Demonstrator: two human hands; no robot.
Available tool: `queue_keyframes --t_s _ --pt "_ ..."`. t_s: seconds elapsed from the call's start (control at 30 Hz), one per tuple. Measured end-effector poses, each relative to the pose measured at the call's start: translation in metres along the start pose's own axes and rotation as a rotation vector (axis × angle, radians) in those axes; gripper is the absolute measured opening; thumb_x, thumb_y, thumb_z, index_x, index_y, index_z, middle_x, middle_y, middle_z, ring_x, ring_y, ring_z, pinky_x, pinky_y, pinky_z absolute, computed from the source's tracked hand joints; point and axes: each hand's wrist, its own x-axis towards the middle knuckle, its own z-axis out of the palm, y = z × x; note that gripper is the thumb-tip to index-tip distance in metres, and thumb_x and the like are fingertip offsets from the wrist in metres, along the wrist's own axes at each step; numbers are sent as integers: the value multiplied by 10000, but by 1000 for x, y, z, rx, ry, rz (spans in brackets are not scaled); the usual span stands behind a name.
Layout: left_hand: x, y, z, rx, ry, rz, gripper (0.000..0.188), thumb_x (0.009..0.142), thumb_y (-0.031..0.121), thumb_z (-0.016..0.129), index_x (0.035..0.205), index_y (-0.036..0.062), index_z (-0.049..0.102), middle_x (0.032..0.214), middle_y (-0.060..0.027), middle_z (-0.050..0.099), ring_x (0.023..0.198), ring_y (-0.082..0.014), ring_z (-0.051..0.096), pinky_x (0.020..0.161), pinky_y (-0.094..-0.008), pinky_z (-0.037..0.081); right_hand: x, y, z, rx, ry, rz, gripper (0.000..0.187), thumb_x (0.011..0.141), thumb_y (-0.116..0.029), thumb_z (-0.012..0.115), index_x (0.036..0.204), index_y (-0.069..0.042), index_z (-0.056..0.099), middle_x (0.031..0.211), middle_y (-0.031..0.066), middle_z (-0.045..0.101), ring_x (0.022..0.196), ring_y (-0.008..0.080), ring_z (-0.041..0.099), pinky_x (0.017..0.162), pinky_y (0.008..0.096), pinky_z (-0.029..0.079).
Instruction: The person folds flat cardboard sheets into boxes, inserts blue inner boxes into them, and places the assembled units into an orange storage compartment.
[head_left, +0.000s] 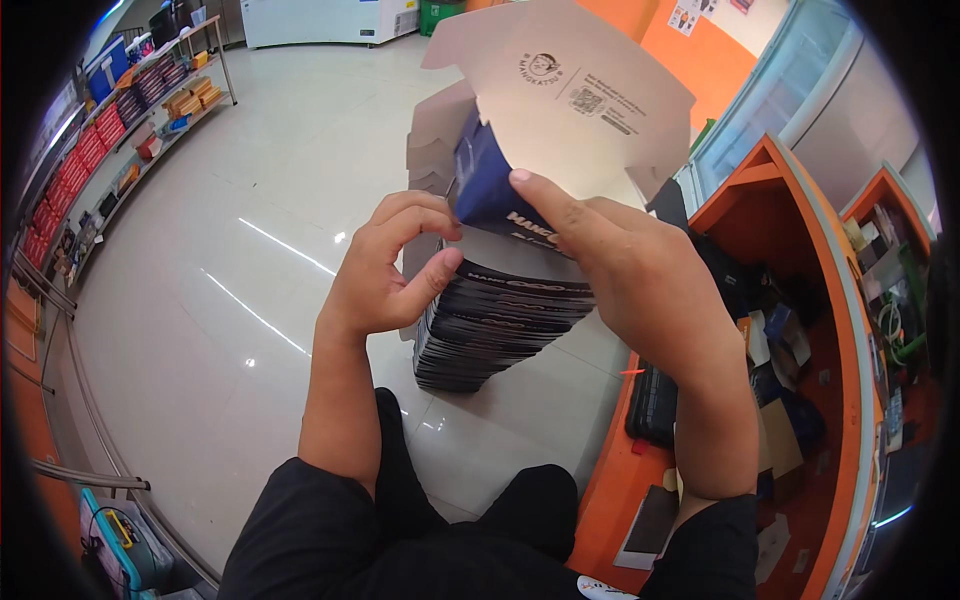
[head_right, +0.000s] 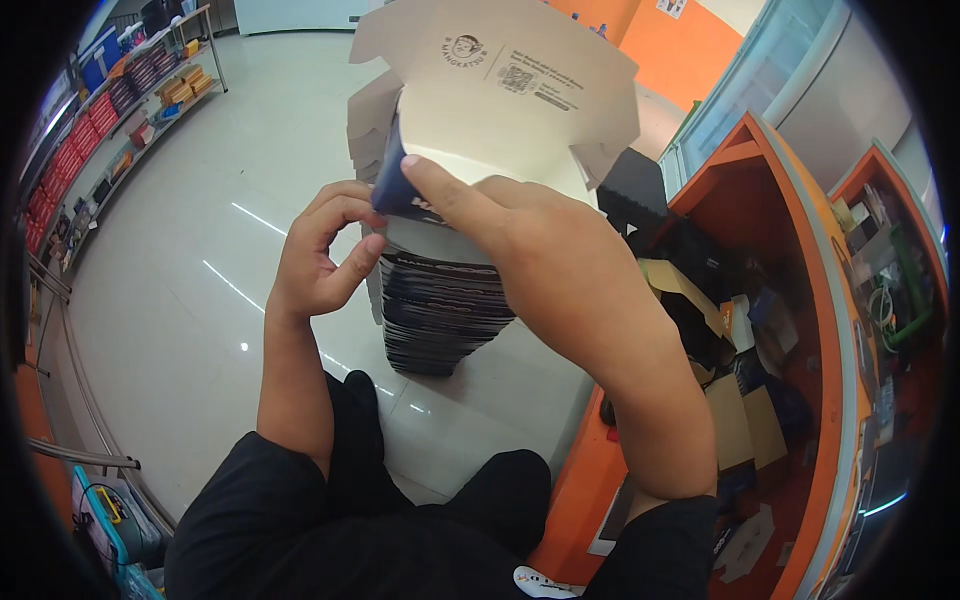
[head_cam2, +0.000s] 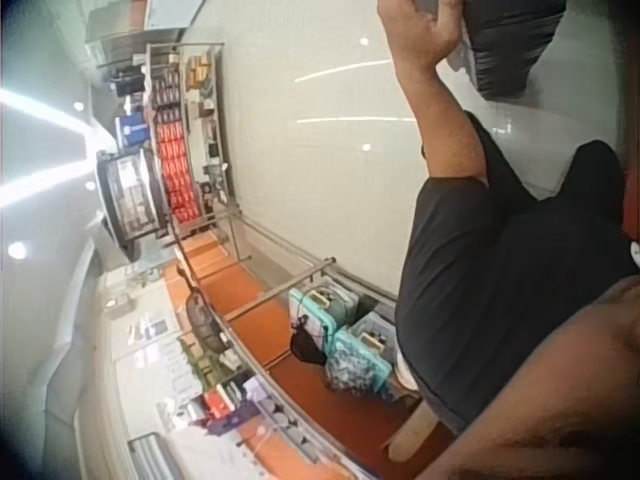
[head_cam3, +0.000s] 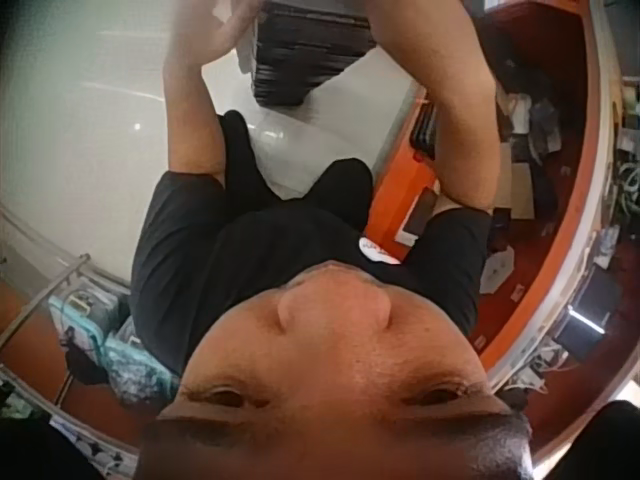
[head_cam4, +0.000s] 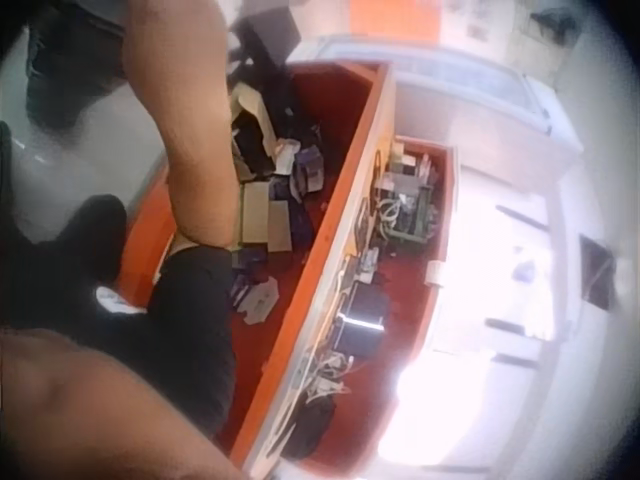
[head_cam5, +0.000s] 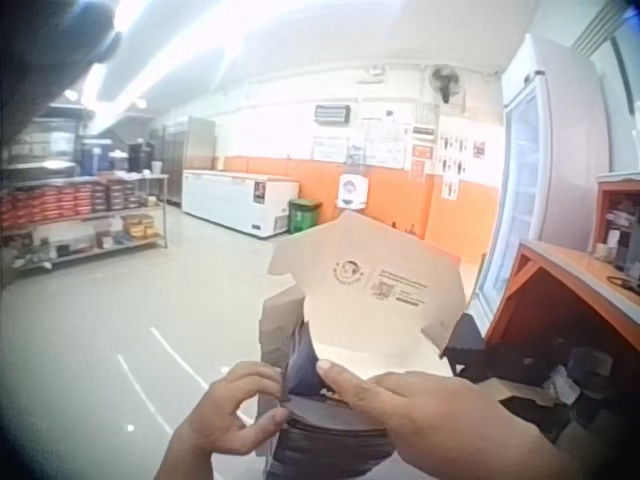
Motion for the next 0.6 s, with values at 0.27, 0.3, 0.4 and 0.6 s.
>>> queue_keyframes --t_s 0.27,0.3,0.4,0.6 --pt "-3 -4 -5 13 -98 4 299 854 166 799 1034 12 615 1076 -94 610 1037 -206 603 953 -352 508 2 -10 -5 -59 -142 57 766 844 82 532 1529 -237 403 889 119 654 808 314 673 697 430 538" --pt "-4 0 -2 -140 -43 -98 336 848 143 802 1078 19 590 1085 -84 603 1041 -195 605 970 -358 517 4 -11 -7 -62 -209 78 784 849 82 530 1542 -253 378 889 122 654 788 317 676 690 431 540" --pt "-6 1 2 -275 2 -181 400 833 75 794 1146 25 550 1098 -84 595 1053 -197 619 1002 -373 529 10 -14 -5 -70 -303 72 723 864 61 540 1521 -199 390 890 136 657 777 332 684 684 438 544" --pt "-5 1 10 -216 7 -155 403 822 22 781 1150 24 548 1110 -99 586 1057 -221 629 1004 -378 537 26 -25 4 -49 -299 121 307 896 -110 648 1187 -104 552 880 165 643 813 387 654 696 472 509"
